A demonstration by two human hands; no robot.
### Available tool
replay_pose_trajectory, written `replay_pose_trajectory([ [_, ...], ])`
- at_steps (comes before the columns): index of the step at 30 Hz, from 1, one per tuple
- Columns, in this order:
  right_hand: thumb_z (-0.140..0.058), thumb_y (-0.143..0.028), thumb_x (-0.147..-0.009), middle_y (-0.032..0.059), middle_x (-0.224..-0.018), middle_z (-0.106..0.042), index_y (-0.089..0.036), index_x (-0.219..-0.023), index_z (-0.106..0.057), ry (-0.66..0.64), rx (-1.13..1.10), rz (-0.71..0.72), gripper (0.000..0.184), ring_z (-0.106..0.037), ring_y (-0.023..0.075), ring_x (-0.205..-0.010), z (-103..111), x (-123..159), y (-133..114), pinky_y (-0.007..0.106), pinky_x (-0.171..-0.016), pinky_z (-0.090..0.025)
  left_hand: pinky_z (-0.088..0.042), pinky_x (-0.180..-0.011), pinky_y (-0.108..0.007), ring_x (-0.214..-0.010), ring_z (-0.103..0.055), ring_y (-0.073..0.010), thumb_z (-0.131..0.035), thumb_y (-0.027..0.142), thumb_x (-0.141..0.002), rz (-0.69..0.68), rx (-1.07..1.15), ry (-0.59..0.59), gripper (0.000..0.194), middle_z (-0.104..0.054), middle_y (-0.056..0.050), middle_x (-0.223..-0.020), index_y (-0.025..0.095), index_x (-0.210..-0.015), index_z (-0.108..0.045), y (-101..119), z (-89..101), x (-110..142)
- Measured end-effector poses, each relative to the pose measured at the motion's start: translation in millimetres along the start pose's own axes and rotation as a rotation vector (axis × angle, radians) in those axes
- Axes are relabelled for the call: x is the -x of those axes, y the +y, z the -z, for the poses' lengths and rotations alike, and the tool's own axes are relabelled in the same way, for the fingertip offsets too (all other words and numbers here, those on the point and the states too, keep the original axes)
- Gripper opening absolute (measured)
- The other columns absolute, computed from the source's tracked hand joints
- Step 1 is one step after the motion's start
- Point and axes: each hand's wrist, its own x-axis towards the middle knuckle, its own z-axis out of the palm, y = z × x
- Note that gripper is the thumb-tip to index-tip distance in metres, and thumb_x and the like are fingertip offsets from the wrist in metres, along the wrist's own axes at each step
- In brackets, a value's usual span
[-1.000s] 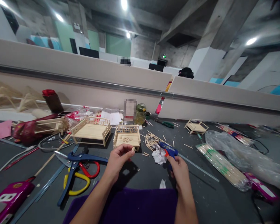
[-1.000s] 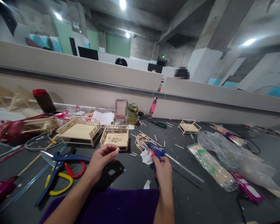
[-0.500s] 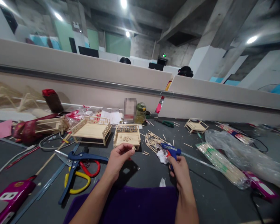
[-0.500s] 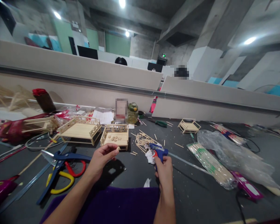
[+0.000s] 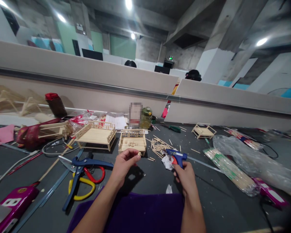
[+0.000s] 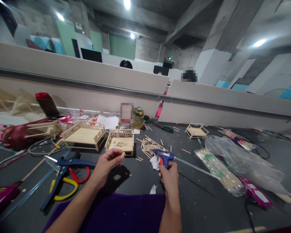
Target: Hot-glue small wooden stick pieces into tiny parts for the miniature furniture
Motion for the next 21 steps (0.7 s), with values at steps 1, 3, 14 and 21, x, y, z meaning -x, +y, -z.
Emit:
replay_pose_trajectory([
  [1,-0.070,-0.036,-0.062,-0.0113,-0.042,-0.049,-0.022,-0.088,-0.043,-0.011,0.001,-0.011,0.040,-0.041,0.0086,-0.030,-1,1,-1,0.016,-0.031,-0.027,-0.047,-0.056,-0.022,-0.068,-0.056,-0.0135,-0.081,0.032,-0.062,-0.003,-0.001,0.001,0.028,-0.063,-0.001,-0.076,0.016,-0.082,-0.069,0,0.1,0],
  [3,-0.069,-0.034,-0.060,-0.0102,-0.046,-0.053,-0.022,-0.088,-0.041,-0.020,-0.018,-0.035,0.042,-0.046,0.0099,-0.031,-3,3,-3,0.016,-0.030,-0.026,-0.047,-0.056,-0.022,-0.067,-0.057,-0.0133,-0.081,0.032,-0.062,-0.006,0.000,-0.001,0.028,-0.064,0.000,-0.075,0.017,-0.082,-0.069,0,0.2,0],
  [14,-0.063,-0.035,-0.063,-0.0058,-0.057,-0.062,-0.021,-0.085,-0.044,-0.168,-0.186,-0.062,0.033,-0.040,0.0053,-0.027,4,11,-18,0.014,-0.027,-0.022,-0.047,-0.056,-0.022,-0.067,-0.057,-0.0135,-0.081,0.033,-0.062,-0.001,0.006,0.000,0.028,-0.064,-0.001,-0.075,0.017,-0.082,-0.069,0,0.2,0],
  [21,-0.069,-0.031,-0.064,-0.0051,-0.067,-0.064,-0.021,-0.094,-0.048,-0.196,-0.300,0.025,0.038,-0.053,0.0086,-0.042,0,14,-21,0.017,-0.036,-0.038,-0.047,-0.056,-0.022,-0.067,-0.057,-0.0132,-0.081,0.034,-0.061,0.005,0.006,-0.006,0.029,-0.064,0.000,-0.074,0.017,-0.082,-0.069,0,0.8,0],
])
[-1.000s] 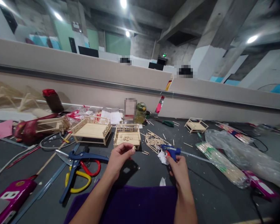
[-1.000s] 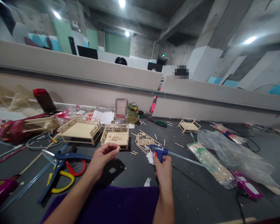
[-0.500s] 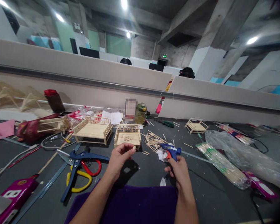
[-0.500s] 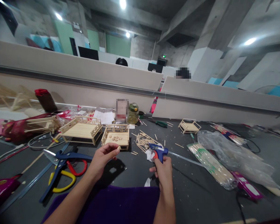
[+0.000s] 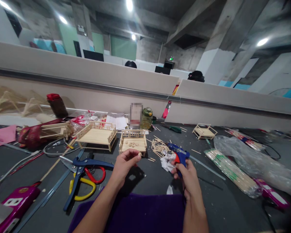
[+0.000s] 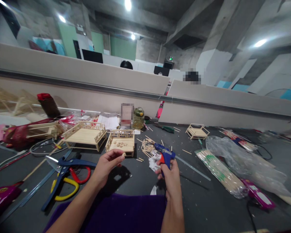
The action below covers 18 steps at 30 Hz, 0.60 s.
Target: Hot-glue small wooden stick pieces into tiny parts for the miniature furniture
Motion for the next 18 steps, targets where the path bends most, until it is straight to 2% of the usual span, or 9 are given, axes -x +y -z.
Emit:
replay_pose_trajectory([
  [2,-0.071,-0.029,-0.065,-0.0047,-0.072,-0.065,-0.022,-0.102,-0.048,-0.069,-0.017,0.076,0.044,-0.053,0.0088,-0.044,-5,4,-2,0.018,-0.039,-0.041,-0.047,-0.057,-0.021,-0.067,-0.057,-0.0129,-0.081,0.033,-0.062,-0.004,0.001,-0.002,0.029,-0.065,0.000,-0.074,0.018,-0.083,-0.070,-1,1.3,0],
  [4,-0.072,-0.030,-0.069,-0.0045,-0.072,-0.065,-0.022,-0.107,-0.049,-0.137,0.012,0.136,0.045,-0.047,0.0068,-0.042,-10,9,-5,0.017,-0.037,-0.036,-0.046,-0.057,-0.021,-0.066,-0.057,-0.0125,-0.081,0.033,-0.063,-0.012,0.008,-0.003,0.028,-0.064,0.000,-0.074,0.018,-0.083,-0.069,-3,2.6,-1],
  [8,-0.070,-0.035,-0.077,0.0020,-0.093,-0.068,-0.023,-0.111,-0.049,-0.249,0.014,0.198,0.042,-0.043,0.0041,-0.043,-19,22,-13,0.017,-0.038,-0.033,-0.047,-0.056,-0.021,-0.065,-0.055,-0.0114,-0.080,0.032,-0.065,-0.033,0.034,0.004,0.026,-0.064,0.001,-0.074,0.018,-0.083,-0.069,-4,4.2,-1],
  [12,-0.066,-0.040,-0.081,0.0029,-0.087,-0.069,-0.021,-0.111,-0.049,-0.320,0.024,0.215,0.039,-0.041,0.0046,-0.042,-28,30,-14,0.018,-0.038,-0.034,-0.047,-0.056,-0.021,-0.065,-0.054,-0.0108,-0.080,0.029,-0.066,-0.048,0.063,0.010,0.024,-0.063,0.001,-0.073,0.017,-0.082,-0.068,-3,3.8,-1],
  [18,-0.068,-0.041,-0.079,0.0025,-0.083,-0.067,-0.020,-0.109,-0.052,-0.391,0.120,0.214,0.040,-0.040,0.0047,-0.041,-33,33,-9,0.018,-0.037,-0.035,-0.048,-0.056,-0.021,-0.066,-0.055,-0.0113,-0.082,0.027,-0.063,-0.049,0.117,0.040,0.024,-0.063,0.001,-0.074,0.017,-0.080,-0.068,-2,4.0,-2],
])
